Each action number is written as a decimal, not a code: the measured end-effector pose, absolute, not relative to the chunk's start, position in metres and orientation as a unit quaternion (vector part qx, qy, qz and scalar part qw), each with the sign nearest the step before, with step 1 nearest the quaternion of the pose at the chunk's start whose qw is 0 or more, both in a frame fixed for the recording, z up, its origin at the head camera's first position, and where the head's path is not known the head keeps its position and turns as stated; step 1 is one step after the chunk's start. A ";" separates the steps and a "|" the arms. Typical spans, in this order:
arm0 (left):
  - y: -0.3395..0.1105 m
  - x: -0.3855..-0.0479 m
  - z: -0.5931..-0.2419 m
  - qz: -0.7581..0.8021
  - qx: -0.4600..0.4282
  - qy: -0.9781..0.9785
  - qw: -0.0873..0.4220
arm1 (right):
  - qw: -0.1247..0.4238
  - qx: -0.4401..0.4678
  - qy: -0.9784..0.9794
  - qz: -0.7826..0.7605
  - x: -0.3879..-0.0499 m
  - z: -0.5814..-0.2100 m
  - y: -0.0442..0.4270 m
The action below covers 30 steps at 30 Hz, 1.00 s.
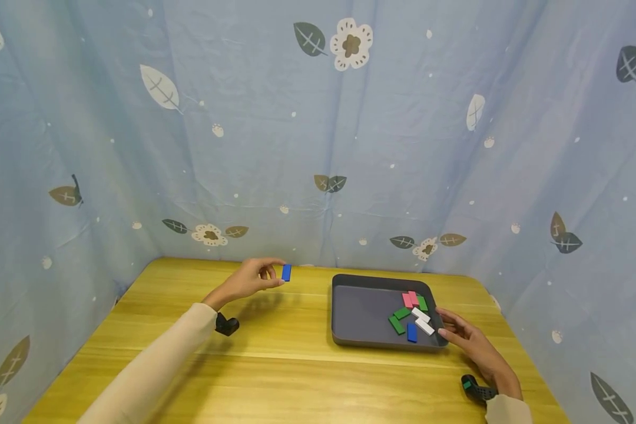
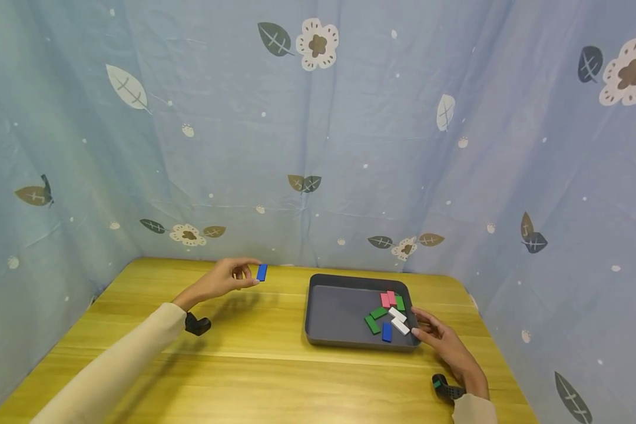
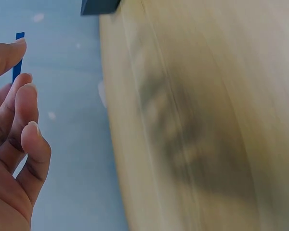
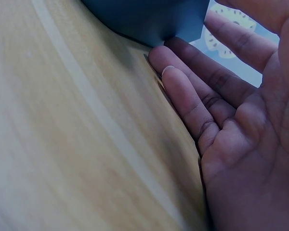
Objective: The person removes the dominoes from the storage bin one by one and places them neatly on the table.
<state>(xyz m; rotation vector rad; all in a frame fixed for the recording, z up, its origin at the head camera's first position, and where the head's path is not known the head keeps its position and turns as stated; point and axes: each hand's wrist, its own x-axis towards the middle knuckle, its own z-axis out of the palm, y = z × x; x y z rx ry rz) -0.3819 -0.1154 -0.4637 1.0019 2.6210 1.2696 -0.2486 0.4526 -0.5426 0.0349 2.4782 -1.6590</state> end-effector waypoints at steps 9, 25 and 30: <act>-0.148 -0.377 -0.468 0.395 0.287 0.872 0.030 | 0.077 0.021 0.827 -0.557 -0.246 -0.543 0.452; -0.199 -0.379 -0.492 0.369 0.244 0.896 0.032 | 0.070 0.008 0.831 -0.551 -0.246 -0.540 0.450; -0.211 -0.379 -0.497 0.364 0.238 0.899 0.042 | 0.073 0.010 0.832 -0.551 -0.246 -0.541 0.450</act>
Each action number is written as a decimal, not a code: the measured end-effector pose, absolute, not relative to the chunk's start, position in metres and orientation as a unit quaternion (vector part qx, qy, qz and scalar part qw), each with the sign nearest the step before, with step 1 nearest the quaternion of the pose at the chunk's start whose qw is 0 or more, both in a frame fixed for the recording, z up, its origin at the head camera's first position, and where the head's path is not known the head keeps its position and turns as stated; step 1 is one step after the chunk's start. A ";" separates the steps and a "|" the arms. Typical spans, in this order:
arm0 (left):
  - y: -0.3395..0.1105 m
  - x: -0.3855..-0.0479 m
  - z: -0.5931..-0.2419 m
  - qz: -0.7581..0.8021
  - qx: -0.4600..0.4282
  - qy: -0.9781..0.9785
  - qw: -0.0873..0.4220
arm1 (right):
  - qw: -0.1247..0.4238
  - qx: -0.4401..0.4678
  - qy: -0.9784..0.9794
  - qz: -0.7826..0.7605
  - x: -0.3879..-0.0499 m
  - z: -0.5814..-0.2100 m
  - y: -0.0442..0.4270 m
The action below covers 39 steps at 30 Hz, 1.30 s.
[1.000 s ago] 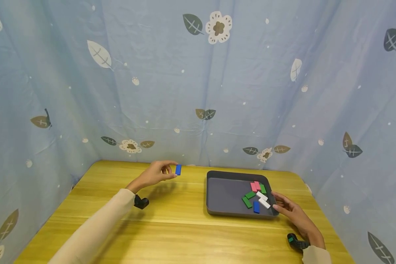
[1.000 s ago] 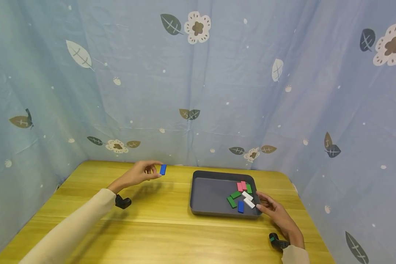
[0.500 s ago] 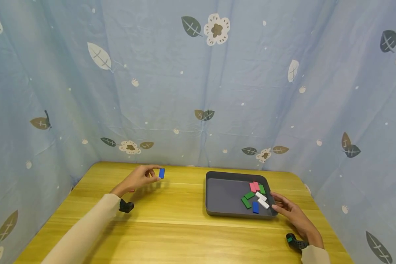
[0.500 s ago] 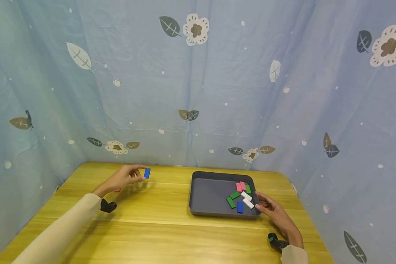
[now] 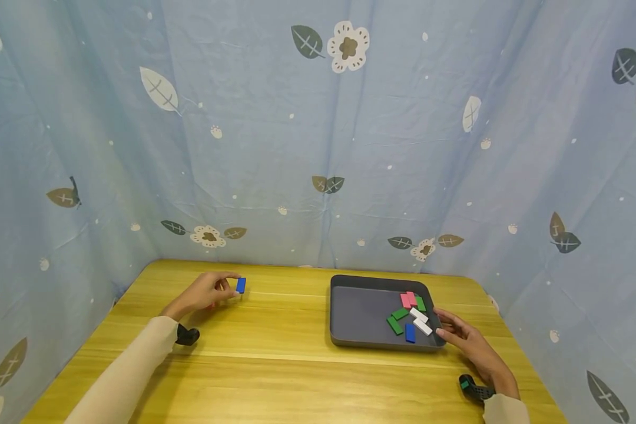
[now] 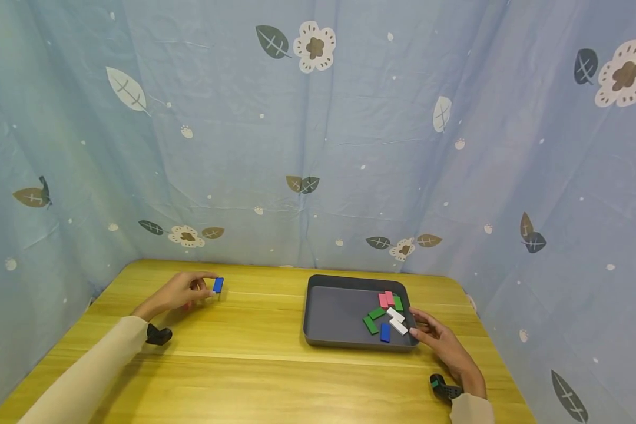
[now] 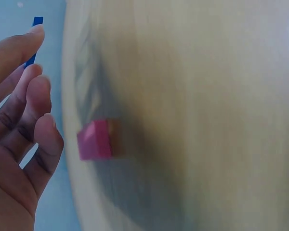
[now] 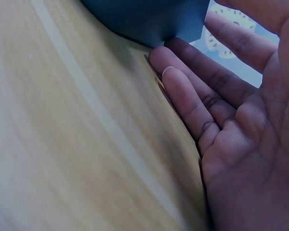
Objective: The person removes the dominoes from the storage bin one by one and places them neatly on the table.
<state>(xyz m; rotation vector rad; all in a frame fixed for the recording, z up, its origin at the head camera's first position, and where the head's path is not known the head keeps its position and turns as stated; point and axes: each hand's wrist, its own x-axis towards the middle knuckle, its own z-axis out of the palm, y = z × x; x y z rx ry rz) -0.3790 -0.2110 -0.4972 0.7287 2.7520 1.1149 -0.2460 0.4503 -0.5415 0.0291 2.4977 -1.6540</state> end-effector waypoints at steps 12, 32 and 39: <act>-0.233 -0.376 -0.504 0.336 0.236 0.910 0.053 | 0.073 0.011 0.830 -0.552 -0.247 -0.541 0.451; -0.245 -0.373 -0.502 0.302 0.245 0.918 0.073 | 0.077 0.012 0.833 -0.548 -0.248 -0.543 0.451; -0.247 -0.375 -0.503 0.306 0.238 0.918 0.085 | 0.073 0.008 0.832 -0.550 -0.248 -0.542 0.451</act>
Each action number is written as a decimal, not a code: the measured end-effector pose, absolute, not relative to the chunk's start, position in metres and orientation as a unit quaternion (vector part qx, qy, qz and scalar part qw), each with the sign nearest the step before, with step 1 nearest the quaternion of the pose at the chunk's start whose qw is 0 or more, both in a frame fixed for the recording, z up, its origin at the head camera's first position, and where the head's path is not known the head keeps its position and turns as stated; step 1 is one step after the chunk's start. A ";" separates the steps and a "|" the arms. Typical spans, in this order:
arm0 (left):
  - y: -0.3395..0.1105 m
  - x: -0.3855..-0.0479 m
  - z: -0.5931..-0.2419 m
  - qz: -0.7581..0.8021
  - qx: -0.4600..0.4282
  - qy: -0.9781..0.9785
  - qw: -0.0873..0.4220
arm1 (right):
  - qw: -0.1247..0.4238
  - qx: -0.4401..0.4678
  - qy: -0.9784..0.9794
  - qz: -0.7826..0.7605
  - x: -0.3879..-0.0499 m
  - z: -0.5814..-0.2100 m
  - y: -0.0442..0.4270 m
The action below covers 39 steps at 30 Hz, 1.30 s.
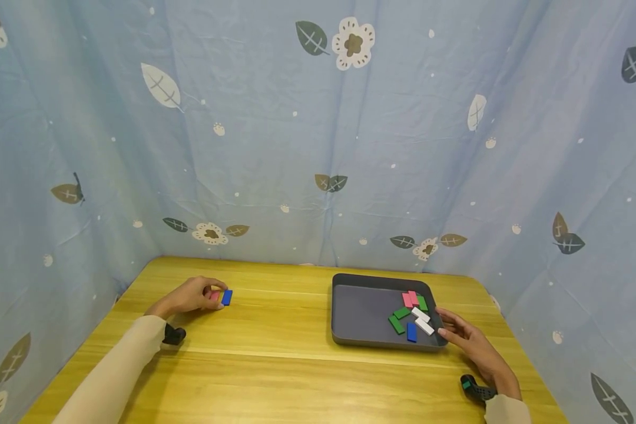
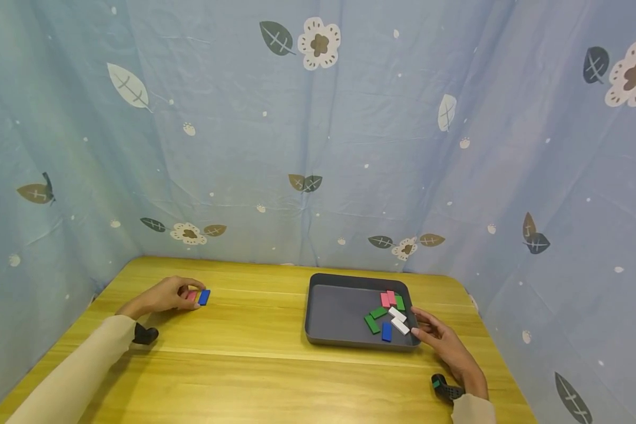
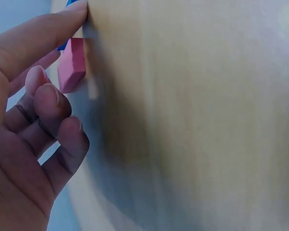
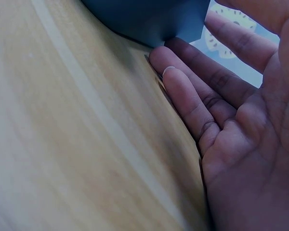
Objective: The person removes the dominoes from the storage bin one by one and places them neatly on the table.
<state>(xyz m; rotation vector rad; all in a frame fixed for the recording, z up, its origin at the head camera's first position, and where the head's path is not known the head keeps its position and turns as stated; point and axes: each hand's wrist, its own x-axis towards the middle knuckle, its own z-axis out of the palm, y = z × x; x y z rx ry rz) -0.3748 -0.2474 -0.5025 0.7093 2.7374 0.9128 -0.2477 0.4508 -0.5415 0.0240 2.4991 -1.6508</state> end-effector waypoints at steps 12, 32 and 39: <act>-0.222 -0.382 -0.486 0.334 0.253 0.902 0.100 | 0.074 0.016 0.828 -0.556 -0.246 -0.541 0.449; -0.134 -0.393 -0.470 0.331 0.330 0.880 0.088 | 0.062 -0.008 0.837 -0.544 -0.245 -0.544 0.449; -0.102 -0.395 -0.462 0.327 0.362 0.870 0.074 | 0.057 -0.012 0.837 -0.544 -0.243 -0.545 0.451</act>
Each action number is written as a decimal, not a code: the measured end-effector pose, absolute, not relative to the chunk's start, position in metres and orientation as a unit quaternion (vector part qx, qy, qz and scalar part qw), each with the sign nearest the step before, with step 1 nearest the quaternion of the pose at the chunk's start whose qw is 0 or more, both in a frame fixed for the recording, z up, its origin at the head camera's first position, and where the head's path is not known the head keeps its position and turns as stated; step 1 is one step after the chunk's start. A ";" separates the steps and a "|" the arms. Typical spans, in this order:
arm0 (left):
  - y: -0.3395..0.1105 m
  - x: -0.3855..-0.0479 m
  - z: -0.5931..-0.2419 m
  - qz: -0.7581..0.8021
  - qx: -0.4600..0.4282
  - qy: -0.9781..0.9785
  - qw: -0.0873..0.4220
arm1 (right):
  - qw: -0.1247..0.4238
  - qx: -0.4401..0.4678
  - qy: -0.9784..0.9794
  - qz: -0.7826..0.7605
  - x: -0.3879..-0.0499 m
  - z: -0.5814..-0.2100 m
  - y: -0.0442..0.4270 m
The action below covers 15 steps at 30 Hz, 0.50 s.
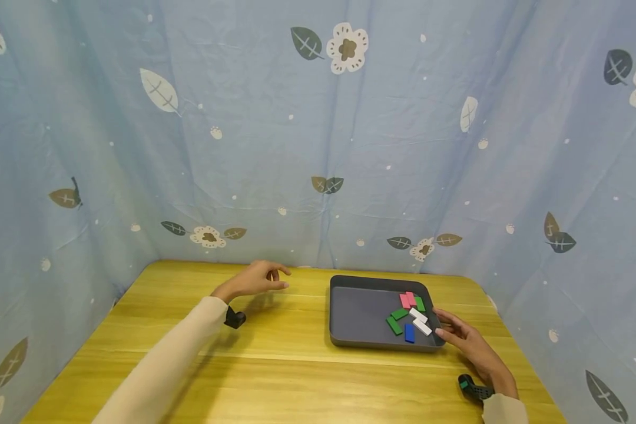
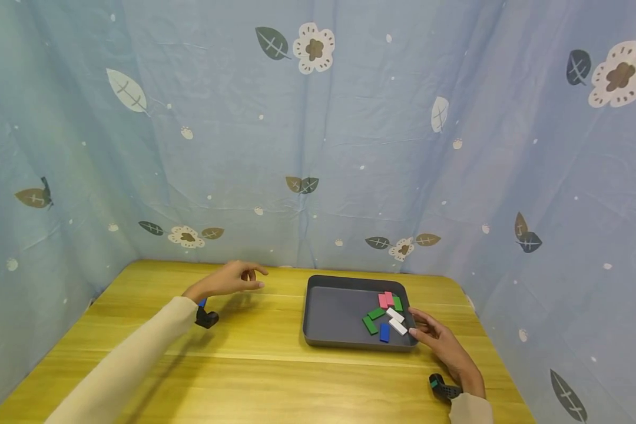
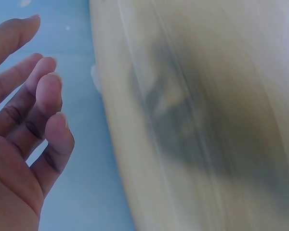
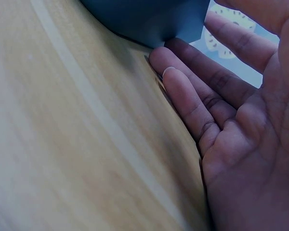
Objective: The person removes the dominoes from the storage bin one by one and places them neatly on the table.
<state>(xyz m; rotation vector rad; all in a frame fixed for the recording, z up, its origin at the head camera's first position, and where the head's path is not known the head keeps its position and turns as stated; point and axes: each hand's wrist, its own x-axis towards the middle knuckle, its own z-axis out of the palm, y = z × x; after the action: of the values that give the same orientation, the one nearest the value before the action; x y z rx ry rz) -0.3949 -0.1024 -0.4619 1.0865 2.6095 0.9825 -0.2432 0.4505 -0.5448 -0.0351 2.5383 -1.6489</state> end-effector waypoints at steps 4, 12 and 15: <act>-0.084 -0.395 -0.457 0.318 0.378 0.867 0.067 | 0.060 -0.005 0.835 -0.547 -0.243 -0.545 0.451; -0.047 -0.394 -0.450 0.317 0.402 0.857 0.064 | 0.063 0.004 0.835 -0.547 -0.244 -0.543 0.450; -0.035 -0.394 -0.448 0.332 0.404 0.849 0.073 | 0.063 0.000 0.835 -0.547 -0.244 -0.543 0.450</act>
<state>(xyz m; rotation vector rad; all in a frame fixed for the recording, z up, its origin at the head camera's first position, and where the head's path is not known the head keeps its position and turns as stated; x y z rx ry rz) -0.3945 -0.0349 -0.4478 1.2142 2.5508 0.9987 -0.2443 0.4503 -0.5434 0.0008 2.5221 -1.6523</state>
